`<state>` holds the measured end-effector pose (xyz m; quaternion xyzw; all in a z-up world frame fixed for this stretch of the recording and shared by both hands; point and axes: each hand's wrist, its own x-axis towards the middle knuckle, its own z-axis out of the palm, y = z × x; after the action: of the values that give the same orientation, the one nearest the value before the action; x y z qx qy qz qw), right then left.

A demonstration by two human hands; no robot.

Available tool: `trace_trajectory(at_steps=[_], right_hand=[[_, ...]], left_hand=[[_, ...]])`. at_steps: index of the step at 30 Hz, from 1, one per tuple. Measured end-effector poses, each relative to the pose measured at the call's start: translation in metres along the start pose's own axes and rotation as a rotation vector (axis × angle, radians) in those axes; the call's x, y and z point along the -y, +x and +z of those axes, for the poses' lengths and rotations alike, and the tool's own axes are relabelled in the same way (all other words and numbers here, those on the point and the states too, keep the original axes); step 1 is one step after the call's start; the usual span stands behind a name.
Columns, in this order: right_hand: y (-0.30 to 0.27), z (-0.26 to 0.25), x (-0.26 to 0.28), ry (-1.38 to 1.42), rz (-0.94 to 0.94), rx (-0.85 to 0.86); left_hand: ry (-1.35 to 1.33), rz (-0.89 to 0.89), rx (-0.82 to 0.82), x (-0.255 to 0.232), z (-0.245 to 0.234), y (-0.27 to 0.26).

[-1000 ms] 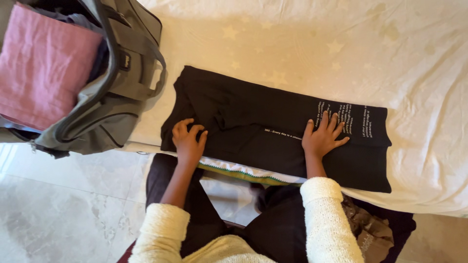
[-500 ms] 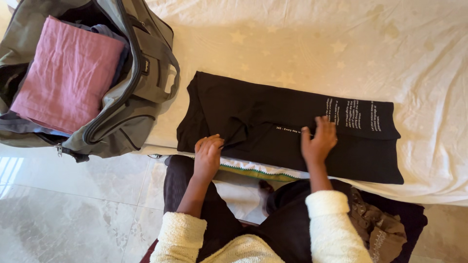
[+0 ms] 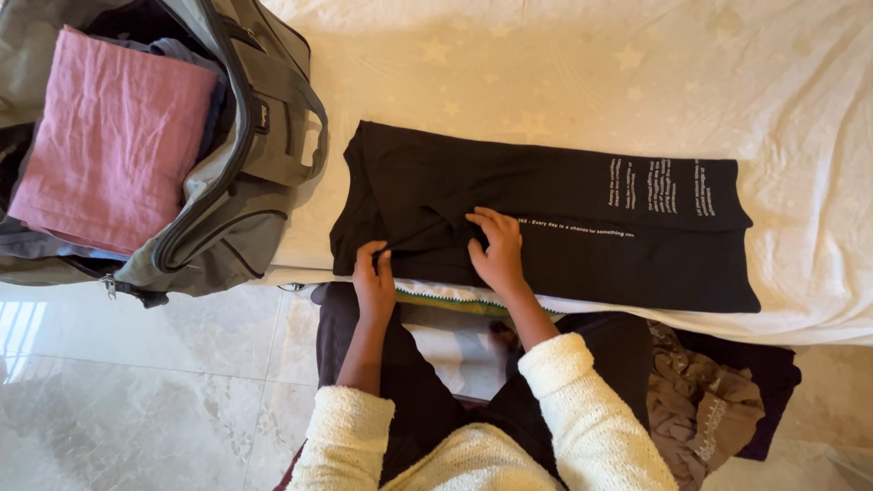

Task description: The person folds a black shirt on a bed by turning in the sides and bottom, then smoothing the fabric by hand.

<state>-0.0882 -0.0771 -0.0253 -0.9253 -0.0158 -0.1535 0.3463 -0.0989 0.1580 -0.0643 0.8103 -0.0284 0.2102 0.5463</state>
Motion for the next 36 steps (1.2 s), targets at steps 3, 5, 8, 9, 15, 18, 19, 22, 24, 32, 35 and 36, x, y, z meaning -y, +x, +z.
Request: trace_trajectory(at_steps=[3,5,8,9,15,18,19,22,24,32,35,36], right_hand=[[0.005,0.001,0.003,0.01,-0.007,0.012],[0.008,0.002,0.009,0.0,-0.029,0.027],[0.013,0.005,0.013,-0.034,-0.059,0.032],[0.015,0.007,0.012,-0.026,-0.048,0.03],[0.007,-0.011,-0.005,-0.05,-0.193,-0.18],[0.003,-0.03,-0.012,-0.042,-0.288,-0.175],[0.003,-0.035,-0.014,-0.032,-0.321,-0.162],[0.006,-0.046,-0.021,0.044,-0.433,-0.091],[0.012,-0.048,-0.025,0.078,-0.408,0.006],[0.036,-0.052,-0.011,0.091,-0.325,0.349],[0.037,-0.051,-0.004,0.017,-0.294,0.393],[0.035,-0.051,-0.003,0.034,-0.318,0.384]], left_hand=[[-0.083,-0.107,-0.007,0.01,0.007,0.004],[-0.08,-0.071,-0.018,0.013,0.01,0.004],[-0.046,-0.083,-0.016,0.012,0.01,0.003],[-0.042,-0.058,-0.021,0.01,0.01,0.004],[-0.114,0.091,0.017,-0.018,0.002,0.011],[-0.107,0.272,0.055,-0.033,0.003,0.011],[-0.081,0.315,0.072,-0.034,0.003,0.011],[-0.104,0.279,0.108,-0.031,0.012,0.015],[-0.117,0.205,0.133,-0.024,0.015,0.019],[-0.034,0.21,0.143,-0.012,0.022,0.033],[0.068,0.286,0.166,-0.01,0.024,0.018],[0.073,0.28,0.182,-0.009,0.025,0.015]])
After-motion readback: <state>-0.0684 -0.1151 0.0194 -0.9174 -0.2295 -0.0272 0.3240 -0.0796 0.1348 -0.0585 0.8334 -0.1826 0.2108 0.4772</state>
